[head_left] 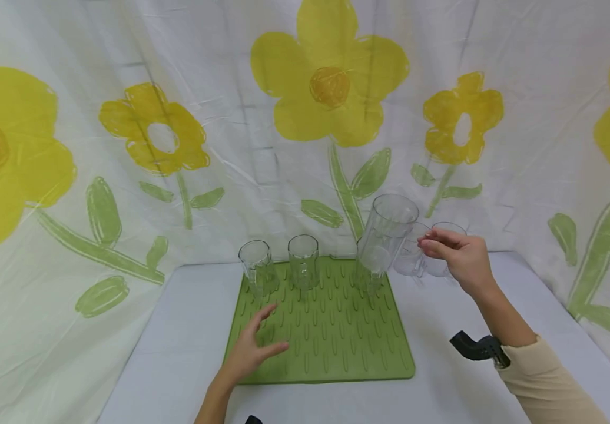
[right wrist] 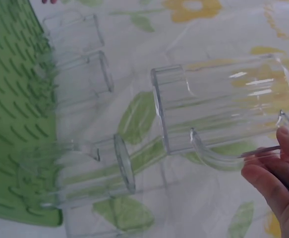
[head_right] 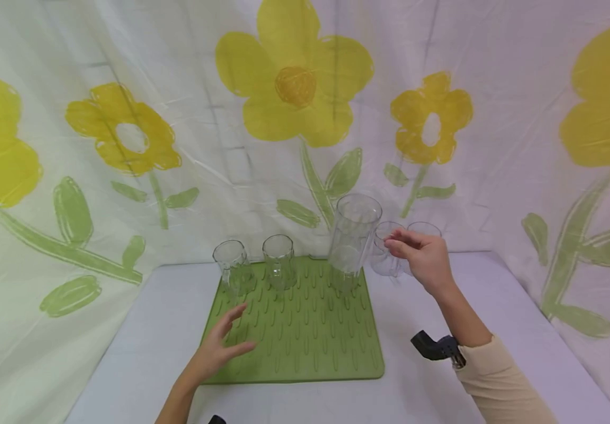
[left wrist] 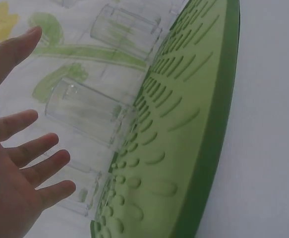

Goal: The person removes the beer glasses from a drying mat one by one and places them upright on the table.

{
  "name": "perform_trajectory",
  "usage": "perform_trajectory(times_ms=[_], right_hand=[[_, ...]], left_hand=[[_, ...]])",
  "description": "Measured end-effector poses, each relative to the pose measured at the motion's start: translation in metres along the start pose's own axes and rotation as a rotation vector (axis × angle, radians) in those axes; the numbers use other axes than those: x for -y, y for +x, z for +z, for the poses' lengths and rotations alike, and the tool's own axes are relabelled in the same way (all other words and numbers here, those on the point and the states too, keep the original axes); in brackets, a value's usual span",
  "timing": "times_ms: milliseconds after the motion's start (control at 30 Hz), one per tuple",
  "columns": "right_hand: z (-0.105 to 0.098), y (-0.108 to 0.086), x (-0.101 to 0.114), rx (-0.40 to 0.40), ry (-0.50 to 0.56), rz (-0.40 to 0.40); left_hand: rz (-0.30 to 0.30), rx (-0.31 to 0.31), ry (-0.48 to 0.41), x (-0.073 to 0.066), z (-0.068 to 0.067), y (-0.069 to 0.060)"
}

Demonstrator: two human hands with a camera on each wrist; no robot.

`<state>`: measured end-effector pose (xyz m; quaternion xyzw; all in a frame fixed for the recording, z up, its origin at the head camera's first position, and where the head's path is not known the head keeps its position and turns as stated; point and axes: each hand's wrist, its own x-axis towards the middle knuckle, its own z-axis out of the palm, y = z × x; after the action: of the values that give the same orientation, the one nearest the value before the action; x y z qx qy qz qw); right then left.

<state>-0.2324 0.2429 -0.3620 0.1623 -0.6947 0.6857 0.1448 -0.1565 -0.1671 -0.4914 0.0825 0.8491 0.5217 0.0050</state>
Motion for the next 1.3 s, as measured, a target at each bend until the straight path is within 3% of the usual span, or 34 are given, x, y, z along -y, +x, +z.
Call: perform_trajectory(times_ms=[367,533,667,933,1300], right_hand=[[-0.015,0.009,0.001,-0.070,-0.027,0.005],[-0.023,0.013,-0.001,-0.098,-0.008,-0.004],[-0.028,0.014,-0.002,-0.117,-0.047,-0.004],[-0.033,0.016,-0.005,-0.150,-0.049,0.015],[-0.045,0.022,-0.005,-0.194,-0.066,-0.013]], left_hand=[[-0.113,-0.057,0.097,0.022,-0.018,-0.011],[-0.118,-0.064,0.166,0.034,-0.027,-0.016],[-0.119,-0.039,0.223,0.043,-0.036,-0.020],[-0.175,0.022,0.393,0.056,-0.052,-0.031],[-0.195,0.072,0.506,0.063,-0.052,-0.031]])
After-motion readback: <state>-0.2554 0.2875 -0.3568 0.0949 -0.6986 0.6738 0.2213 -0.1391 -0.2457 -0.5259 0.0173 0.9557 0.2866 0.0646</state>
